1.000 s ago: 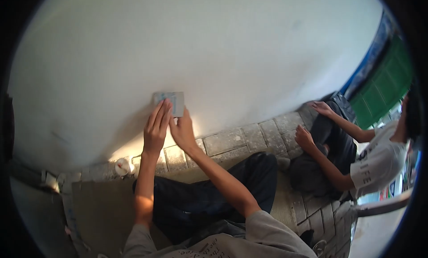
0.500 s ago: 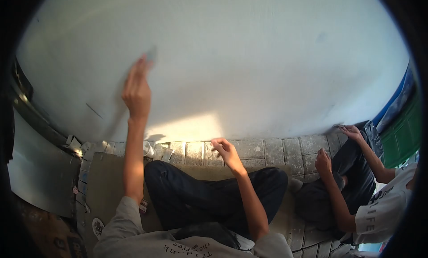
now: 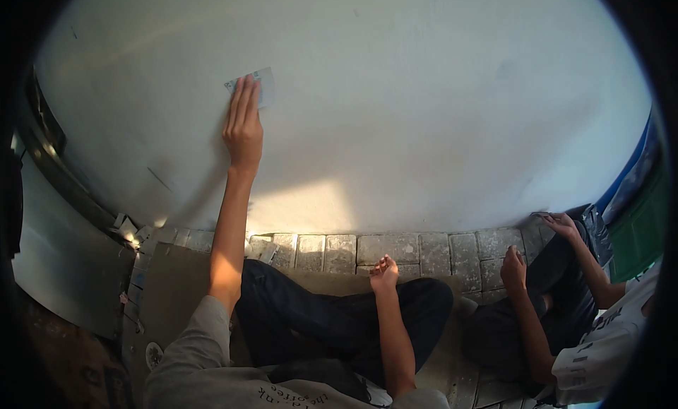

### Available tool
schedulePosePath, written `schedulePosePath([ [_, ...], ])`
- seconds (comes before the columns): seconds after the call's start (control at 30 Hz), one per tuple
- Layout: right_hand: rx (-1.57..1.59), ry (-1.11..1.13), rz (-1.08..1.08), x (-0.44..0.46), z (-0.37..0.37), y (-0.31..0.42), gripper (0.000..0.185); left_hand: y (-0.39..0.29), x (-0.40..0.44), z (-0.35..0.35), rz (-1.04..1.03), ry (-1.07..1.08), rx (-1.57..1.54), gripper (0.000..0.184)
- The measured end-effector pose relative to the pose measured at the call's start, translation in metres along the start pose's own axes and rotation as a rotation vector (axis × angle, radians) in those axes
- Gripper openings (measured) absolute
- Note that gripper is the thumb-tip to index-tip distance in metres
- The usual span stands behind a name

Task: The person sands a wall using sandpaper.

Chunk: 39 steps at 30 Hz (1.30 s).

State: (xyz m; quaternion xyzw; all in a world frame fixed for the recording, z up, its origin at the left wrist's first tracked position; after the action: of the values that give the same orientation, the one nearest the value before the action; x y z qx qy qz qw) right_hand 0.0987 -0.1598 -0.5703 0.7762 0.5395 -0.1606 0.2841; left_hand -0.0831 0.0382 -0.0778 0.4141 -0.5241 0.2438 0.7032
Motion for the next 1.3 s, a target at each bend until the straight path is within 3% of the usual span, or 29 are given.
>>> schedulePosePath([
  [0.07, 0.006, 0.003, -0.024, -0.001, -0.001, -0.003, 0.011, 0.004, -0.003, -0.004, 0.149, -0.027, -0.077, 0.041],
  [0.13, 0.002, -0.038, -0.014, -0.002, -0.004, -0.003, 0.01, -0.008, -0.007, -0.008, 0.14, 0.006, -0.078, 0.044],
  [0.2, 0.003, -0.003, -0.027, 0.0, -0.006, -0.005, 0.009, -0.026, -0.013, -0.011, -0.086, 0.093, -0.113, 0.046],
  [0.3, 0.018, 0.006, -0.013, -0.001, -0.004, -0.005, 0.008, -0.007, -0.01, -0.007, 0.056, 0.093, 0.005, 0.049],
  [0.4, 0.025, 0.004, 0.007, -0.001, -0.002, -0.004, 0.008, -0.015, -0.012, -0.014, 0.022, 0.05, -0.083, 0.054],
  [0.43, 0.013, -0.001, 0.01, 0.0, -0.002, -0.004, 0.008, -0.024, -0.015, -0.016, -0.074, 0.072, -0.112, 0.057],
  [0.57, 0.004, -0.015, 0.009, 0.003, 0.003, -0.003, 0.008, -0.008, -0.018, -0.016, 0.009, 0.112, 0.009, 0.053],
  [0.67, 0.004, -0.016, 0.004, 0.003, 0.001, -0.006, 0.008, -0.028, -0.025, -0.014, 0.009, 0.1, -0.235, 0.053],
  [0.7, -0.007, -0.026, 0.01, 0.002, 0.0, -0.005, 0.008, -0.047, -0.025, -0.01, -0.254, 0.139, -0.173, 0.053],
  [0.73, -0.01, -0.024, 0.006, 0.001, -0.001, -0.006, 0.008, -0.044, -0.025, -0.009, -0.253, 0.141, -0.168, 0.053],
  [0.83, -0.014, -0.046, 0.008, 0.001, -0.001, -0.005, 0.009, -0.006, -0.024, -0.011, 0.222, -0.076, -0.088, 0.051],
  [0.93, -0.038, -0.03, 0.008, 0.004, 0.002, -0.003, 0.01, -0.031, -0.032, -0.022, 0.085, 0.072, -0.192, 0.052],
  [0.97, -0.042, -0.047, 0.0, 0.002, -0.001, -0.003, 0.011, -0.047, -0.03, -0.018, -0.145, 0.12, -0.206, 0.056],
  [1.03, -0.047, -0.059, -0.02, -0.001, -0.006, -0.005, 0.011, -0.036, -0.028, -0.013, -0.116, 0.123, -0.157, 0.055],
  [1.07, -0.107, -0.025, 0.007, -0.005, -0.012, -0.003, 0.011, -0.028, -0.026, -0.013, -0.089, 0.117, -0.115, 0.055],
  [1.1, -0.163, 0.006, 0.035, -0.009, -0.018, -0.002, 0.011, -0.013, -0.025, -0.014, 0.122, 0.017, -0.116, 0.054],
  [1.13, -0.158, 0.009, 0.03, -0.012, -0.024, -0.004, 0.011, -0.012, -0.027, -0.015, 0.115, 0.018, -0.114, 0.054],
  [1.2, -0.533, 0.015, 0.251, -0.02, -0.038, 0.007, 0.014, -0.023, -0.026, -0.012, 0.061, 0.059, -0.161, 0.054],
  [1.23, -0.535, 0.017, 0.249, -0.023, -0.042, 0.007, 0.014, -0.036, -0.028, -0.013, -0.17, 0.116, -0.2, 0.056],
  [1.3, -0.697, 0.07, 0.308, -0.021, -0.047, 0.006, 0.016, -0.029, -0.026, -0.011, -0.146, 0.121, -0.175, 0.056],
])
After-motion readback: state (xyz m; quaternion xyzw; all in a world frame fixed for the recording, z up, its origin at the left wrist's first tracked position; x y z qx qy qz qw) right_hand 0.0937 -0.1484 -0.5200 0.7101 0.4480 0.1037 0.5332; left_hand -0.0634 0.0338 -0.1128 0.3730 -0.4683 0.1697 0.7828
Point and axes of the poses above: each hand's wrist, its own x-axis towards the middle knuckle, its own z-axis out of the back of the hand, y = z × x, the point moved 5 cm from there along x, towards the middle knuckle, and after that the axes turned 1 degree about y, right-handed, at the moved point
